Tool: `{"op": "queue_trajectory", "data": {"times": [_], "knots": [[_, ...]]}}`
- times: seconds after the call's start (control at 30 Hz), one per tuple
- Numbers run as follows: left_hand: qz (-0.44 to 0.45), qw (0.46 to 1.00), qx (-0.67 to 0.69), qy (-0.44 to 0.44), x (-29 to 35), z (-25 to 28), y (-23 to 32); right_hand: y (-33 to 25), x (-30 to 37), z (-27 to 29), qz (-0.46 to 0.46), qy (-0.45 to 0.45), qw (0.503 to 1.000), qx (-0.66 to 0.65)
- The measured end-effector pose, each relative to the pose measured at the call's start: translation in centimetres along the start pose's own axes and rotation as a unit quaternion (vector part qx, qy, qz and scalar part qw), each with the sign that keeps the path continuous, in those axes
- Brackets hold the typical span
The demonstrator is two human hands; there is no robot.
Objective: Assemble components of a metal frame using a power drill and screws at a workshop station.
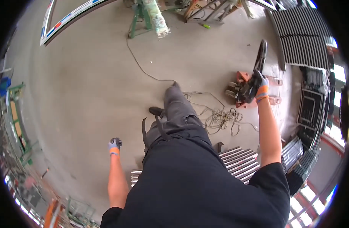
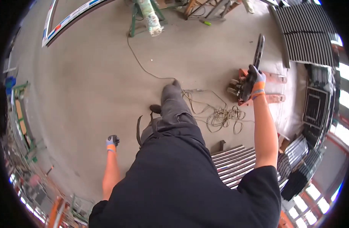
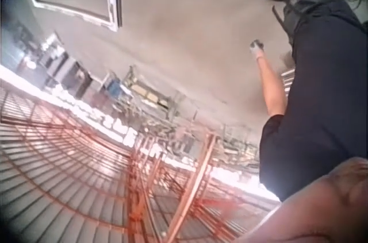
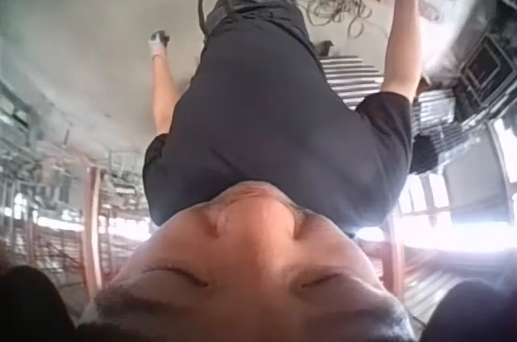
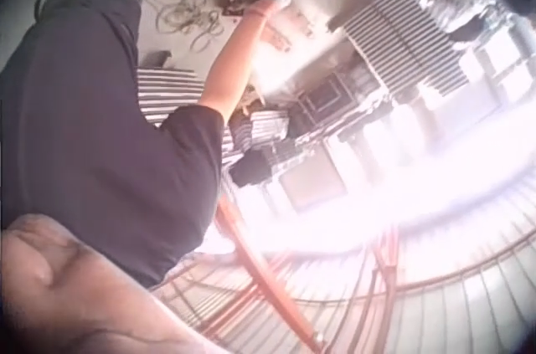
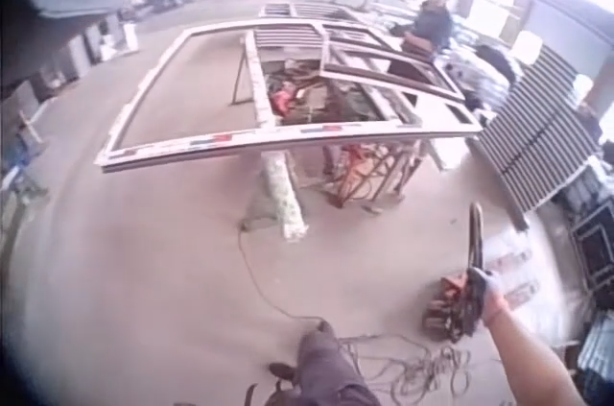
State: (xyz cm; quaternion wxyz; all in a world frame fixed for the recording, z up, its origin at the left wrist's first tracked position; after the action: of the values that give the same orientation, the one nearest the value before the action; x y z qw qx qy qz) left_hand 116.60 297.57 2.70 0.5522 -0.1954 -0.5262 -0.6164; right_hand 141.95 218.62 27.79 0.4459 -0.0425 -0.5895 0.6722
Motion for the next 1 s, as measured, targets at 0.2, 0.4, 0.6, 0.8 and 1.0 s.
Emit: {"op": "queue_trajectory", "data": {"times": [0.2,0.4,0.6,0.8,1.0], "knots": [[-0.084,0.996,0.016,-0.037,-1.5,1.9,9.9,-2.0,2.4,-1.1,0.036,0.045,0.998,-0.011],[-0.094,0.995,-0.018,-0.024,0.4,2.9,12.1,-1.4,2.3,-3.9,-0.01,0.04,0.997,-0.061],[-0.068,0.993,-0.076,-0.064,-2.8,4.9,16.9,0.4,9.0,-7.3,-0.021,0.0,0.999,-0.043],[-0.181,0.945,-0.184,-0.201,-9.8,3.2,27.9,3.0,20.9,-11.3,-0.005,0.031,0.997,0.067],[-0.322,0.836,-0.346,-0.28,-7.3,-2.1,41.3,5.3,31.0,-16.5,-0.013,0.074,0.98,0.184]]}}
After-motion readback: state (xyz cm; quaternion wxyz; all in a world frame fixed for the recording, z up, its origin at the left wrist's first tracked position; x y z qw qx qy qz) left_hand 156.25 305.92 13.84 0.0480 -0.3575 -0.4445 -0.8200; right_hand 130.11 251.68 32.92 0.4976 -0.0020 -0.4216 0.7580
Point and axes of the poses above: each hand's wrist, its own x-axis away from the middle knuckle, its own z-axis out of the back of the hand, y = z × x, the point moved 1 cm from there along -x, towards the middle knuckle, and after that the axes turned 4 degrees about x, right-handed, at the moved point
